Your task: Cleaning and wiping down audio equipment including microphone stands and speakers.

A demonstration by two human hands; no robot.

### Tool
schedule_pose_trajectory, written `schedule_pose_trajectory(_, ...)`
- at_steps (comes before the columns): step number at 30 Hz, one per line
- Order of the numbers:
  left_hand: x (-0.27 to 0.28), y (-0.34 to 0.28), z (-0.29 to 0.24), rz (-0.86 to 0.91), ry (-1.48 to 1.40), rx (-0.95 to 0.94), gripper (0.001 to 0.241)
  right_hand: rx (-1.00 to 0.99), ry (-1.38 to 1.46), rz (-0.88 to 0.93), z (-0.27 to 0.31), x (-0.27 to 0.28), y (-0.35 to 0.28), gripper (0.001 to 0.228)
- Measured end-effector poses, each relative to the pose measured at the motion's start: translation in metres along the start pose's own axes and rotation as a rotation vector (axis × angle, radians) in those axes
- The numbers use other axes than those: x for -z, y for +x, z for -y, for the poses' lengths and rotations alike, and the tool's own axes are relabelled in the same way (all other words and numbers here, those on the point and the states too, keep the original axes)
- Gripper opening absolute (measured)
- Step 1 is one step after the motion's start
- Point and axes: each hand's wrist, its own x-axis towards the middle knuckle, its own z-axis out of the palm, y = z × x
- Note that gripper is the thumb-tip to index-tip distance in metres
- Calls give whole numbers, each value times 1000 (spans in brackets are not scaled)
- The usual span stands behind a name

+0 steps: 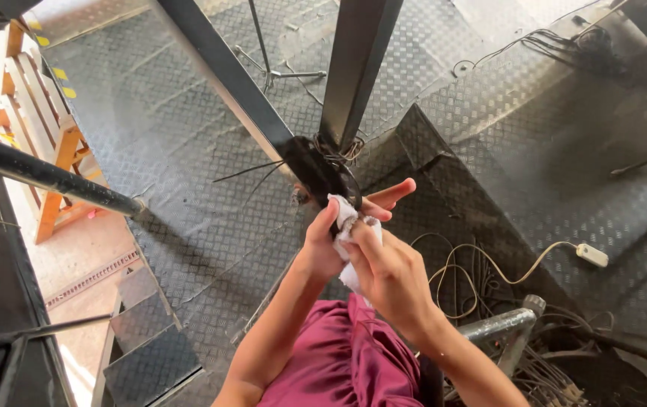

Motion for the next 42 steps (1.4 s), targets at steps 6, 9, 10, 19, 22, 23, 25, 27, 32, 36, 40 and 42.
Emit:
schedule_pose_trajectory(6,-13,-10,-5,-45,-109,52,42,41,-205,35,14,12,-12,33)
schedule_pose_trajectory(9,-19,-8,-10,-112,-139,-5,43,34,-249,40,4,11,-38,38)
schedule_pose_trajectory(10,-16,-12,-9,-116,-141,-7,43,34,-248,44,-2,9,-46,38)
schedule_pose_trajectory(19,-16,-15,-11,41,-54,-94,56,340,-189,-165,-3,-21,-12,60)
schedule_pose_trajectory(22,-22,-18,-12,-1,-60,-132,68,331,-79,-164,4,-3,-21,40)
schedule_pose_trajectory(23,-22,-18,-13,1,-57,-137,65,269,-18,-140,-1,1,-32,44)
schedule_pose_trajectory(25,-21,-17,-14,7,-54,-140,63,209,39,-120,-6,5,-51,48)
schedule_pose_trajectory(27,-21,-17,-13,-13,-89,-115,61,82,87,-156,-6,2,-67,47)
schedule_pose_trajectory(32,-9,-23,6,-57,-16,-90,67,243,42,-270,-6,-13,-19,39)
schedule_pose_trajectory(36,-23,-21,-7,-33,-101,-71,56,152,24,-206,-1,4,-33,41)
schedule_pose_trajectory(40,-23,-20,-10,-56,-128,-52,52,10,55,-147,-16,9,-71,42)
schedule_pose_trajectory(42,-26,-23,-11,-21,-152,-34,51,-26,52,-153,-8,6,-68,36)
